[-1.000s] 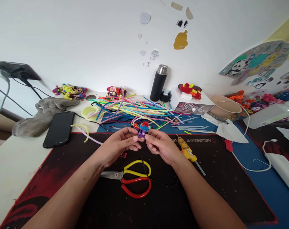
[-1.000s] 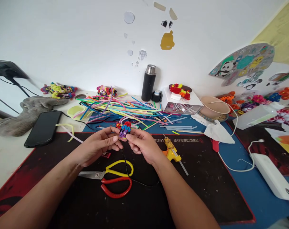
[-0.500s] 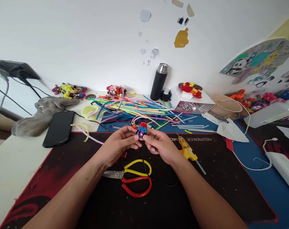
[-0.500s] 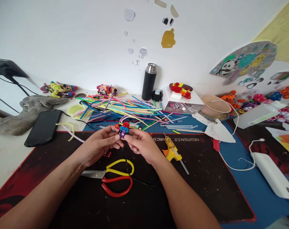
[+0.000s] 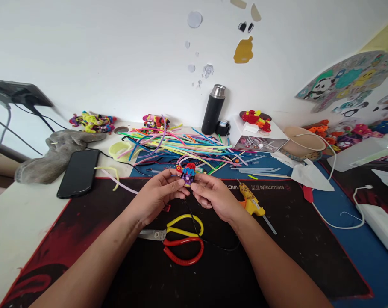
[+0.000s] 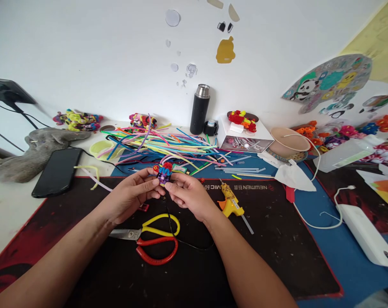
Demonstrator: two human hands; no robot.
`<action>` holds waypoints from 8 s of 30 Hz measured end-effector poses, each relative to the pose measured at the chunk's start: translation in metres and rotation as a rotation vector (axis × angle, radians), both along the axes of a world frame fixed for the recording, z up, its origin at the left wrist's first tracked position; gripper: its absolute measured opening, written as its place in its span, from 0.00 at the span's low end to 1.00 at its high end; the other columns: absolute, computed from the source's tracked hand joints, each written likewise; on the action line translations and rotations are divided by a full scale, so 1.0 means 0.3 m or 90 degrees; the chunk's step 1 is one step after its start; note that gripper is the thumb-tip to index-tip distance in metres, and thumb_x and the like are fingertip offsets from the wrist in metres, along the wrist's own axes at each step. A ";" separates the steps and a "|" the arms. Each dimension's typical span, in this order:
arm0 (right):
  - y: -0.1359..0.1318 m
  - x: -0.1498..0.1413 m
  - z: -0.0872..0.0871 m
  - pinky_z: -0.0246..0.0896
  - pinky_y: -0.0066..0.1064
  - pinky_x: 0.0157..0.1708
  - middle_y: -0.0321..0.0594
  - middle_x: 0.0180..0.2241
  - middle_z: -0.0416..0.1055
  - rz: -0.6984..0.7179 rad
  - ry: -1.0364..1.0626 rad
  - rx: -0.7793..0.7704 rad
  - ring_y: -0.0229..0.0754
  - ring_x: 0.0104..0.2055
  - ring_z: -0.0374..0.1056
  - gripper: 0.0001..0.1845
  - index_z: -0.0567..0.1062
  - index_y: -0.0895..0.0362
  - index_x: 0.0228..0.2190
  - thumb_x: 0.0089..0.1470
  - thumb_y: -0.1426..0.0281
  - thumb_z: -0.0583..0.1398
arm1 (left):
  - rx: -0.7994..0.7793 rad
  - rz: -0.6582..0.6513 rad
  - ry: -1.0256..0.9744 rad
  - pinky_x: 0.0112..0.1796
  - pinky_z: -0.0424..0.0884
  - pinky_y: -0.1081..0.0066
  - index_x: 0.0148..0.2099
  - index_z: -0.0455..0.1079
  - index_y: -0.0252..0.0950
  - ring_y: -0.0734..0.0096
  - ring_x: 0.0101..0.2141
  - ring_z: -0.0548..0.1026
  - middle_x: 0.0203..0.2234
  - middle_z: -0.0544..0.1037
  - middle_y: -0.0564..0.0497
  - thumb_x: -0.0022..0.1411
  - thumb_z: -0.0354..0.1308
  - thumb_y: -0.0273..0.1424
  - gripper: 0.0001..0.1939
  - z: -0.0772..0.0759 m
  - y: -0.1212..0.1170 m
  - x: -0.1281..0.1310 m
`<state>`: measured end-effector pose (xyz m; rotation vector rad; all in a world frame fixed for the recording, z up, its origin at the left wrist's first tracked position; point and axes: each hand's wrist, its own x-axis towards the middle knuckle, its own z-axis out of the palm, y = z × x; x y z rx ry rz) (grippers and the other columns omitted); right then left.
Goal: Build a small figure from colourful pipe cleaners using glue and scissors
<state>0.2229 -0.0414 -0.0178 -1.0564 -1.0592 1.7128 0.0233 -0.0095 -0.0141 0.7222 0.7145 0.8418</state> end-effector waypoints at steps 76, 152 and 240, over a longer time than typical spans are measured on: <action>-0.076 0.178 0.082 0.51 0.32 0.31 0.33 0.25 0.75 0.012 -0.817 0.188 0.41 0.28 0.69 0.09 0.83 0.52 0.39 0.67 0.62 0.64 | 0.277 0.035 0.335 0.37 0.73 0.69 0.40 0.79 0.40 0.60 0.36 0.81 0.34 0.85 0.48 0.55 0.77 0.41 0.15 0.017 -0.004 -0.016; -0.146 0.044 0.053 0.54 0.29 0.25 0.31 0.24 0.68 -0.063 -0.289 0.099 0.35 0.24 0.61 0.15 0.78 0.55 0.37 0.63 0.56 0.67 | 0.283 -0.232 0.284 0.36 0.67 0.70 0.43 0.76 0.37 0.69 0.33 0.69 0.32 0.75 0.54 0.65 0.68 0.44 0.16 0.053 -0.050 0.003; -0.459 0.339 0.011 0.55 0.21 0.13 0.51 0.40 0.85 -0.278 -0.104 -0.248 0.32 0.17 0.69 0.30 0.77 0.60 0.58 0.65 0.51 0.66 | 0.121 -0.352 0.288 0.26 0.73 0.72 0.37 0.74 0.35 0.68 0.23 0.80 0.23 0.80 0.53 0.54 0.69 0.38 0.13 0.027 -0.138 0.354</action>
